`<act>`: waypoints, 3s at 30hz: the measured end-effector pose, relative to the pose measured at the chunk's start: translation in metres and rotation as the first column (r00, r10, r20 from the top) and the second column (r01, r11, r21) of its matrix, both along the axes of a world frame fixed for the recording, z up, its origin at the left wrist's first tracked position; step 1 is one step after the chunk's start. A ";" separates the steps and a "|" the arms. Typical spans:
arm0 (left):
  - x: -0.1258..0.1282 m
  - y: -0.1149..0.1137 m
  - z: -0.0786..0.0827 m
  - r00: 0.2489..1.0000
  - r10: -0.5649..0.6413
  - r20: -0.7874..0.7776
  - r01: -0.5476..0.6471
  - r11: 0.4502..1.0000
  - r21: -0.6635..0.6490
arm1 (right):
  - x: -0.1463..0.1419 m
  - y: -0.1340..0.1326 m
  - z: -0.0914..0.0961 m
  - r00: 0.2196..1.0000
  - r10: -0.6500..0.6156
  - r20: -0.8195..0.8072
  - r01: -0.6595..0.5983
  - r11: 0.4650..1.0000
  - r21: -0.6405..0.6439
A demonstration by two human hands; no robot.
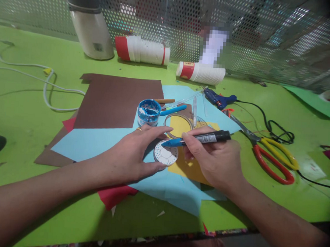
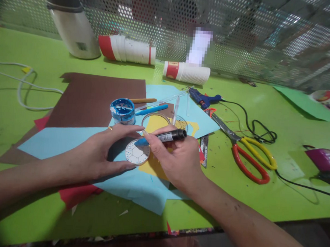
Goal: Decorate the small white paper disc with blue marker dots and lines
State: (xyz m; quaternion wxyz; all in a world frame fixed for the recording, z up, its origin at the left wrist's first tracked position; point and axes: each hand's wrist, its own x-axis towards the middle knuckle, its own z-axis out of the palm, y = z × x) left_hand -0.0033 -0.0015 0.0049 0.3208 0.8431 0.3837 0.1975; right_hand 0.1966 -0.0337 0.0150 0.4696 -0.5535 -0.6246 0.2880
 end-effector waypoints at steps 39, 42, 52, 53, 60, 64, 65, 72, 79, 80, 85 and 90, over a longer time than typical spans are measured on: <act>-0.001 0.002 -0.004 0.998 -0.003 0.064 0.003 1.000 -0.001 | 0.008 -0.008 0.010 0.989 0.140 -0.038 -0.140 0.990 0.017; 0.000 0.002 -0.003 0.997 -0.008 0.076 0.009 1.000 -0.013 | 0.009 -0.008 0.008 0.988 0.145 0.053 -0.145 0.989 -0.009; -0.001 0.000 -0.004 0.997 -0.001 0.080 0.004 0.999 -0.038 | 0.006 -0.007 0.009 0.980 0.144 0.139 -0.144 0.989 -0.010; -0.001 0.001 -0.004 0.997 -0.004 0.081 0.007 0.999 -0.037 | 0.006 -0.007 0.009 0.979 0.139 0.151 -0.140 0.990 -0.005; 0.000 0.001 -0.004 0.997 -0.006 0.078 0.009 0.999 -0.040 | 0.004 -0.006 0.011 0.972 0.113 0.205 -0.116 0.993 0.004; -0.001 0.001 -0.004 0.997 -0.005 0.080 0.008 0.999 -0.043 | 0.004 -0.006 0.012 0.970 0.089 0.224 -0.094 0.995 0.014; -0.001 0.001 -0.003 0.997 -0.006 0.079 0.010 0.999 -0.044 | 0.004 -0.006 0.011 0.971 0.086 0.225 -0.092 0.996 0.014; 0.000 0.001 -0.002 0.997 -0.008 0.080 0.013 0.998 -0.057 | 0.002 -0.006 0.010 0.971 0.090 0.224 -0.095 0.995 0.015; 0.000 0.001 -0.002 0.998 -0.015 0.059 0.018 0.999 -0.050 | 0.001 -0.006 0.014 0.968 0.102 0.229 -0.113 0.993 0.032; 0.000 0.002 -0.002 0.998 -0.014 0.060 0.017 0.999 -0.048 | 0.001 -0.006 0.015 0.968 0.106 0.228 -0.115 0.993 0.027; -0.001 0.001 -0.003 0.997 -0.018 0.074 0.020 0.999 -0.029 | 0.001 -0.006 0.016 0.964 0.130 0.233 -0.135 0.991 0.006; -0.001 0.001 -0.003 0.998 -0.018 0.065 0.020 0.999 -0.026 | 0.001 -0.003 0.014 0.977 0.111 0.183 -0.105 0.994 -0.042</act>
